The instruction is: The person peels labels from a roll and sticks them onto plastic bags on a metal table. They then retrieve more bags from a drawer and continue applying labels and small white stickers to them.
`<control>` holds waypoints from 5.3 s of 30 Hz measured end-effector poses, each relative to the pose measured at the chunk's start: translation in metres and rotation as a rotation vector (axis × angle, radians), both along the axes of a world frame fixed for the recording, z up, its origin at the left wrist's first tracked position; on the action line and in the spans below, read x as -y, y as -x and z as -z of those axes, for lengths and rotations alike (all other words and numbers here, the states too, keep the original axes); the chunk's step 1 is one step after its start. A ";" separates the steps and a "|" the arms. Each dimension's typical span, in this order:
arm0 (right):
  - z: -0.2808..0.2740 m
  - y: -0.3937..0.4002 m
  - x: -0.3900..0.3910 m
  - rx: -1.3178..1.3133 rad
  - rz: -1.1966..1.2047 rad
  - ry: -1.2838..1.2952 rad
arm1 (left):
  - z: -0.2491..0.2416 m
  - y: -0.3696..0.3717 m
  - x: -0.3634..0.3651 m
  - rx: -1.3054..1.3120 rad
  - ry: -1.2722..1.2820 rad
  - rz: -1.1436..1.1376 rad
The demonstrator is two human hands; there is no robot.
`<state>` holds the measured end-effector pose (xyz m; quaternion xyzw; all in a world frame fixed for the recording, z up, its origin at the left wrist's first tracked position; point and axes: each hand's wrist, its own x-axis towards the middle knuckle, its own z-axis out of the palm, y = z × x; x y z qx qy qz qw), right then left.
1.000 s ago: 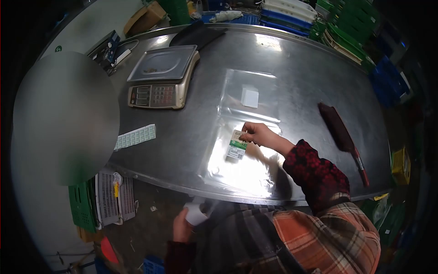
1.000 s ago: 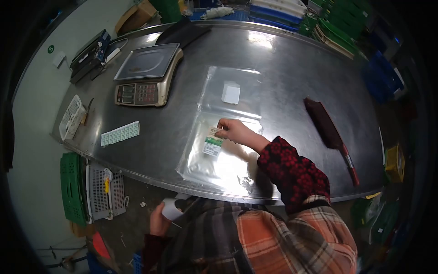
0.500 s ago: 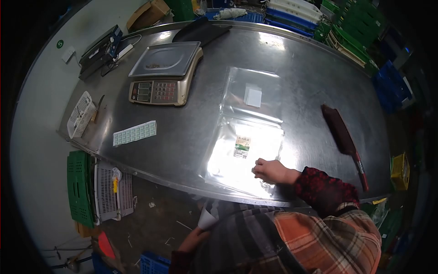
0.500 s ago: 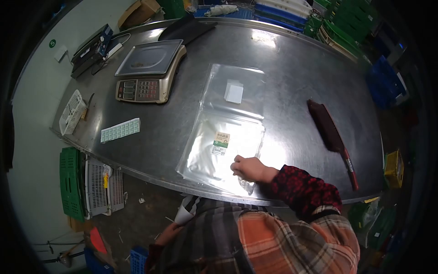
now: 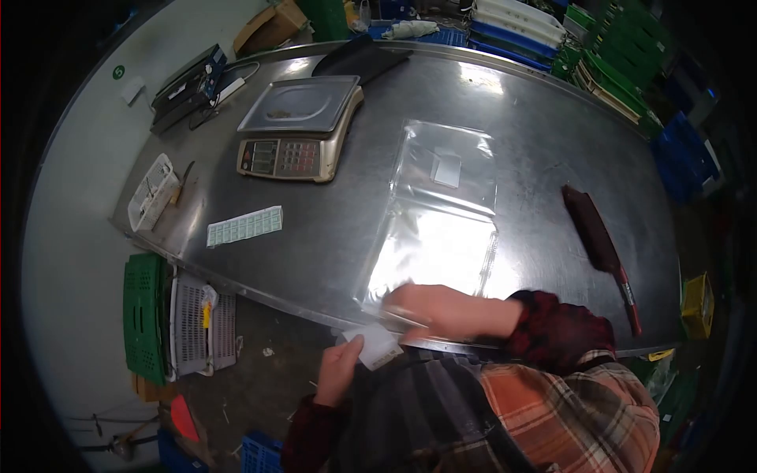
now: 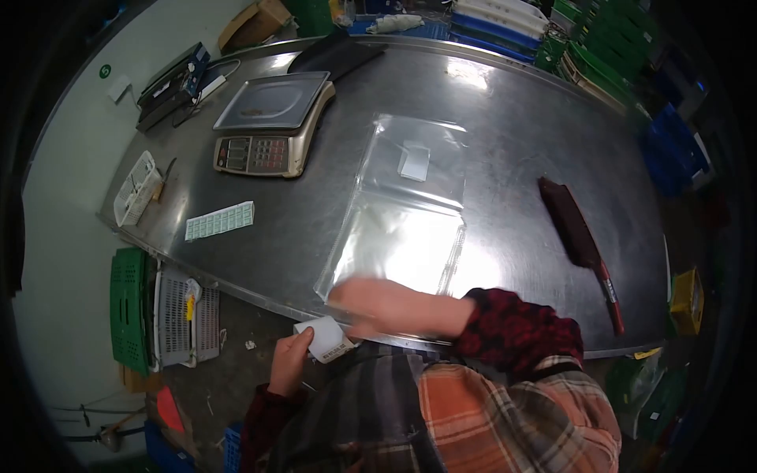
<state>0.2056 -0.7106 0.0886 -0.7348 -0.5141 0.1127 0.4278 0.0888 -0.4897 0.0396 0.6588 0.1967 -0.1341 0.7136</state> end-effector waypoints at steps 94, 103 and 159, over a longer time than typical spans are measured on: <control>0.089 -0.048 0.067 -0.180 0.418 0.654 | 0.071 0.079 -0.059 -0.271 0.050 0.551; 0.133 -0.019 0.085 -0.137 0.223 0.443 | 0.107 0.068 -0.055 -0.304 -0.010 0.415; 0.097 -0.062 0.060 -0.115 0.549 0.523 | 0.135 0.096 -0.068 -0.343 0.091 0.368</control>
